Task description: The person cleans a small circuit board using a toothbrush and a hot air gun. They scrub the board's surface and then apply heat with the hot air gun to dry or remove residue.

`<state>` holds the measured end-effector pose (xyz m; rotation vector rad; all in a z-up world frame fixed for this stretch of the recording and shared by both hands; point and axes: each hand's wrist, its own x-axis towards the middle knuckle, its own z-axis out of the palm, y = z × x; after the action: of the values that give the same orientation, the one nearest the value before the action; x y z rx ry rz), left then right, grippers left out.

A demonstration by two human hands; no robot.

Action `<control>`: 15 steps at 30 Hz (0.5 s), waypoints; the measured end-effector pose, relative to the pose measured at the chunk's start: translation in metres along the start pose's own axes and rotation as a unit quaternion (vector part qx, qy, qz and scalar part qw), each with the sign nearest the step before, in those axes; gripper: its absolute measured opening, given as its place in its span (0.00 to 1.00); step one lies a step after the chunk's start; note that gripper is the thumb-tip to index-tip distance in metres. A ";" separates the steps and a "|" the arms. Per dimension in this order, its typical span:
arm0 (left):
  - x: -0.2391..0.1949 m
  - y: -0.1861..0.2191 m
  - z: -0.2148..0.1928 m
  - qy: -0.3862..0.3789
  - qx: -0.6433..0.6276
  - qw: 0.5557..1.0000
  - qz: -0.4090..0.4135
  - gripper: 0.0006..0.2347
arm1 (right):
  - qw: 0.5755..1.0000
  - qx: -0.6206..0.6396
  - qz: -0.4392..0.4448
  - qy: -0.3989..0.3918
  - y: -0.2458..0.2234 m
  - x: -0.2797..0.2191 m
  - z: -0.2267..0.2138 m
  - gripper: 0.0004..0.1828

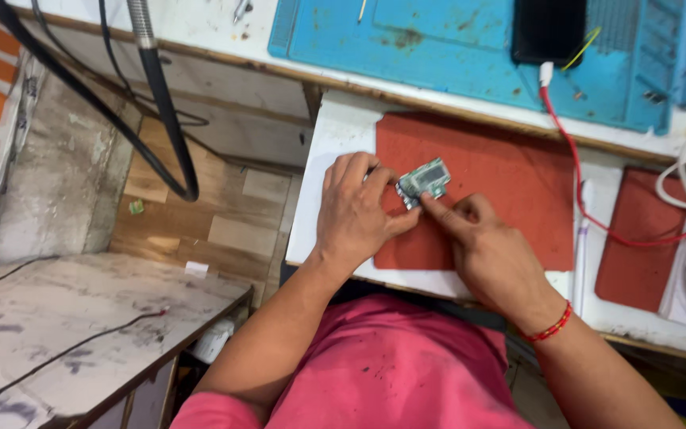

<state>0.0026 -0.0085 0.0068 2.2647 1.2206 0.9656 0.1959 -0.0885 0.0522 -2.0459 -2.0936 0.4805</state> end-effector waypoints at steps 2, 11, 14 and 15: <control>-0.002 0.001 -0.001 -0.005 -0.005 1.000 -0.008 0.19 | 1.000 0.000 0.006 0.007 -0.001 -0.001 0.000 0.34; 0.001 -0.001 -0.001 -0.026 -0.040 0.999 -0.020 0.21 | 1.000 0.016 0.021 0.013 0.005 -0.012 -0.011 0.32; 0.002 -0.004 -0.003 -0.018 -0.052 0.998 -0.027 0.23 | 0.999 0.048 -0.021 -0.015 -0.006 -0.017 -0.007 0.33; 0.001 -0.003 -0.003 -0.016 -0.057 0.998 -0.031 0.24 | 0.999 0.030 -0.025 0.003 -0.009 -0.009 -0.002 0.34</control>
<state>-0.0005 -0.0059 0.0072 2.1335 1.1851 0.9467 0.1886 -0.0975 0.0582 -1.9563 -2.0950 0.5219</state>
